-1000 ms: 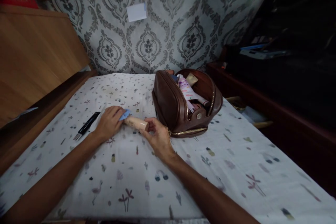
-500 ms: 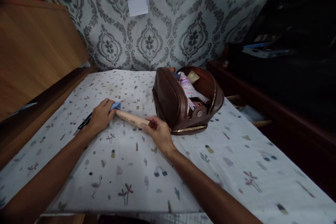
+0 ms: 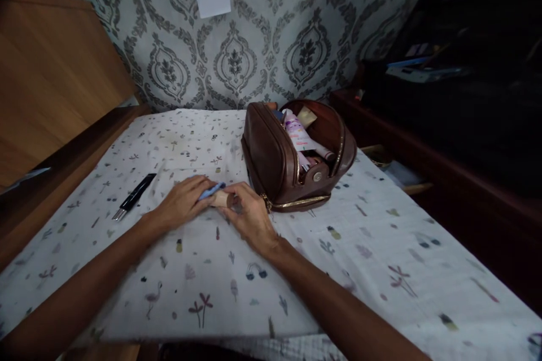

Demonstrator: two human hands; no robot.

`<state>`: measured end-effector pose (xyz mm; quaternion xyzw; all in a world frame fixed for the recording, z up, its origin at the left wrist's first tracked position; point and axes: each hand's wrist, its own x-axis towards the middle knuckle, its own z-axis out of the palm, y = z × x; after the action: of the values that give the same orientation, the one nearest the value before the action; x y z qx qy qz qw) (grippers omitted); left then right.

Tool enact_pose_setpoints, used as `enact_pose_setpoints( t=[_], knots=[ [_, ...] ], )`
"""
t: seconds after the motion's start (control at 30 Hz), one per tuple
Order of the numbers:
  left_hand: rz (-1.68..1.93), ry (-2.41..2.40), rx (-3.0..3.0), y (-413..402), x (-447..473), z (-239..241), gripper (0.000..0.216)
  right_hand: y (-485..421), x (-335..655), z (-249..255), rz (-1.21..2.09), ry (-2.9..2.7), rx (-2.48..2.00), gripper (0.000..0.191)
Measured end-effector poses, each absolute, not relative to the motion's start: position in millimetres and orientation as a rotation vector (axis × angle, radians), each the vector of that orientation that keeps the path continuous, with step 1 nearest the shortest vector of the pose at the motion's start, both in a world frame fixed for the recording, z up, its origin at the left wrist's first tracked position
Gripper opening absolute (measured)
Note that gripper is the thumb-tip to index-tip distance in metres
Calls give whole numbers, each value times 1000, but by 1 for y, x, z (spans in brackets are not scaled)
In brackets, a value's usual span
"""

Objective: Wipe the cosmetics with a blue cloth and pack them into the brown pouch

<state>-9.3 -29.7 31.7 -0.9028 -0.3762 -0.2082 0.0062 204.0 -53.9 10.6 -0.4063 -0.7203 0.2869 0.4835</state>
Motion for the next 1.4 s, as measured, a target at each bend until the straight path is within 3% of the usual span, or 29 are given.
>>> enact_pose_setpoints(
  t=[0.2,0.47,0.77,0.9,1.2,1.4],
  knots=[
    [-663,-1409,-2787,-7,-44,28,45,-51,205,7,834,-1644,-1000,27],
    [-684,-1142,-2520,-10,-38,21,41,-47,202,0,1270,-1545,-1112,39],
    [-929,-1065,-2504,-36,-8,45,25,-51,202,3,974,-1603,-983,30],
    [-696,-921,-2620,-47,9,49,30,-53,203,3,835,-1696,-917,17],
    [-364,-1384,-2881,-31,-64,65,47,-52,204,4,848,-1716,-879,28],
    [-567,-1954,-2981,-28,-87,63,46,-51,205,8,993,-1711,-820,30]
  ],
)
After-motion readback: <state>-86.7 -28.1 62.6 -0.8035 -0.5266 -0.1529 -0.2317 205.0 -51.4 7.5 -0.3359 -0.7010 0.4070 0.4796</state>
